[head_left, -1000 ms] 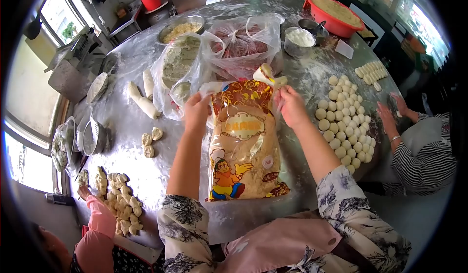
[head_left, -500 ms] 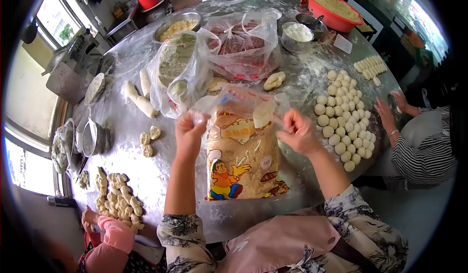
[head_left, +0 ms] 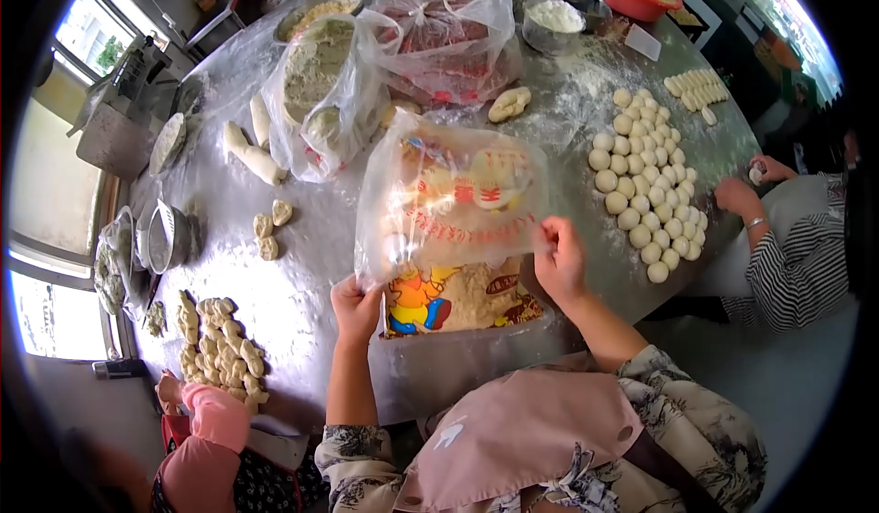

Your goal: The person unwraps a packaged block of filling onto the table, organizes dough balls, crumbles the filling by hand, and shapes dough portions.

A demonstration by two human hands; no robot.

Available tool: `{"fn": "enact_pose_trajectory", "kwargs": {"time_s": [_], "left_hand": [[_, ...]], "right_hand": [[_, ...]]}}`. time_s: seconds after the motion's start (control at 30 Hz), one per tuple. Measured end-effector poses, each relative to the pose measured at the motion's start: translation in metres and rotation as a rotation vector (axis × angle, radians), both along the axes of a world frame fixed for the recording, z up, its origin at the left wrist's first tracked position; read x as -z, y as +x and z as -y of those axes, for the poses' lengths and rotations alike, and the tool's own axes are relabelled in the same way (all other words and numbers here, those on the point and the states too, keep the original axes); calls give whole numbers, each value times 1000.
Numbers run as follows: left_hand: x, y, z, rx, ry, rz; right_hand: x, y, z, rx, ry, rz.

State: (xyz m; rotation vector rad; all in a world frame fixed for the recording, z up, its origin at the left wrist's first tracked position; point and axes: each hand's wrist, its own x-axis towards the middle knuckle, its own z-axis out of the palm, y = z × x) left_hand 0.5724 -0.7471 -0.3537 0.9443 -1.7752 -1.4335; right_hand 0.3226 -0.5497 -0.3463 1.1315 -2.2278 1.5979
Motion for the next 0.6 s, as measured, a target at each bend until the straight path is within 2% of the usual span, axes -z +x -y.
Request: {"fn": "enact_pose_trajectory", "kwargs": {"time_s": [0.07, 0.1, 0.2, 0.27, 0.3, 0.4, 0.43, 0.53, 0.6], "left_hand": [[31, 3, -1, -21, -30, 32], [36, 7, -1, -1, 90, 18], [40, 12, -3, 89, 286, -118], [36, 21, -7, 140, 316, -73], [35, 25, -6, 166, 327, -56], [41, 48, -11, 286, 176, 78], [1, 34, -28, 297, 285, -5], [2, 43, -37, 399, 9, 236], [-2, 38, -52, 343, 88, 348]], "right_hand": [[31, -8, -8, 85, 99, 30], [43, -10, -11, 115, 106, 77], [34, -1, -19, 106, 135, 75], [36, 5, -26, 73, 161, 55], [53, 11, -30, 54, 162, 188], [25, 32, -40, -139, 297, 564], [23, 34, -42, -186, 347, 628], [3, 34, -37, -143, 794, 521], [-9, 38, -37, -195, 846, 452]]}}
